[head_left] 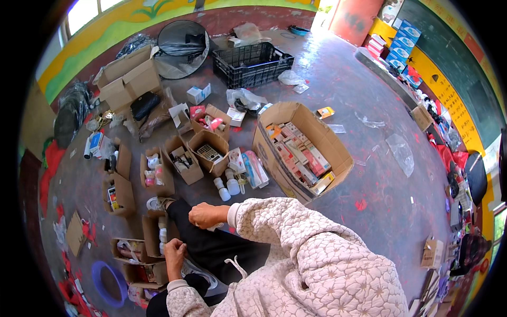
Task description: The person sits on the floor surrounded by cardboard boxes and picks up white light bulbs one by one. They wipe each bulb with a cloth to clean it, then place it into a designated box. The process is repeated for multiple bulbs throughout the clip.
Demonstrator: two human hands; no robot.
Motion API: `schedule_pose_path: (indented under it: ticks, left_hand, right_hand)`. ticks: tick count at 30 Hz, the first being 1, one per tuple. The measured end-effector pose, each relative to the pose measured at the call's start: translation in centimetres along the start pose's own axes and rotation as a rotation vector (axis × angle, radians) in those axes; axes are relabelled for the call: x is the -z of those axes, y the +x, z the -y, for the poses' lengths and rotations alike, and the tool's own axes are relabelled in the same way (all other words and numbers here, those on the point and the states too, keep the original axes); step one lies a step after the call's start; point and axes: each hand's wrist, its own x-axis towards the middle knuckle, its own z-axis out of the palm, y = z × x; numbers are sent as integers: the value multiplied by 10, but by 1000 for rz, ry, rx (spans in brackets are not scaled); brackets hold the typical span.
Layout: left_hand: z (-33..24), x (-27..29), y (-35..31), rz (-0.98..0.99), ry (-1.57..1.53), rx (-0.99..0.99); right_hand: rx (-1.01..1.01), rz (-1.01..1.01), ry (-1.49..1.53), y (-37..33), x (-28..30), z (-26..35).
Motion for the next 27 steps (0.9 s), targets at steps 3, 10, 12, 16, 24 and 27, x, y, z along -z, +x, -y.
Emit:
schedule_pose_path:
  ticks: [3,10,12,16,24,27]
  left_hand:
    - [2,-3,4,-78,194,-171]
    - [7,-21,15,-202,433,-341]
    - [9,-28,22,-243,470,-339]
    - [10,-37,35,-271,515,-342]
    - [30,-10,23,-105,209,-280]
    - [-1,-3,1,23,122,-197]
  right_hand:
    - [21,-62,-73,1,-4,2]
    - [82,-108,-278,6,-10,3]
    - [92,-115,-283,5,-11,1]
    - [81,-106,-357,5,-14,-3]
    - [12,5,-299,10,-23,-11]
    - [48,106,-243,3,-8,-14]
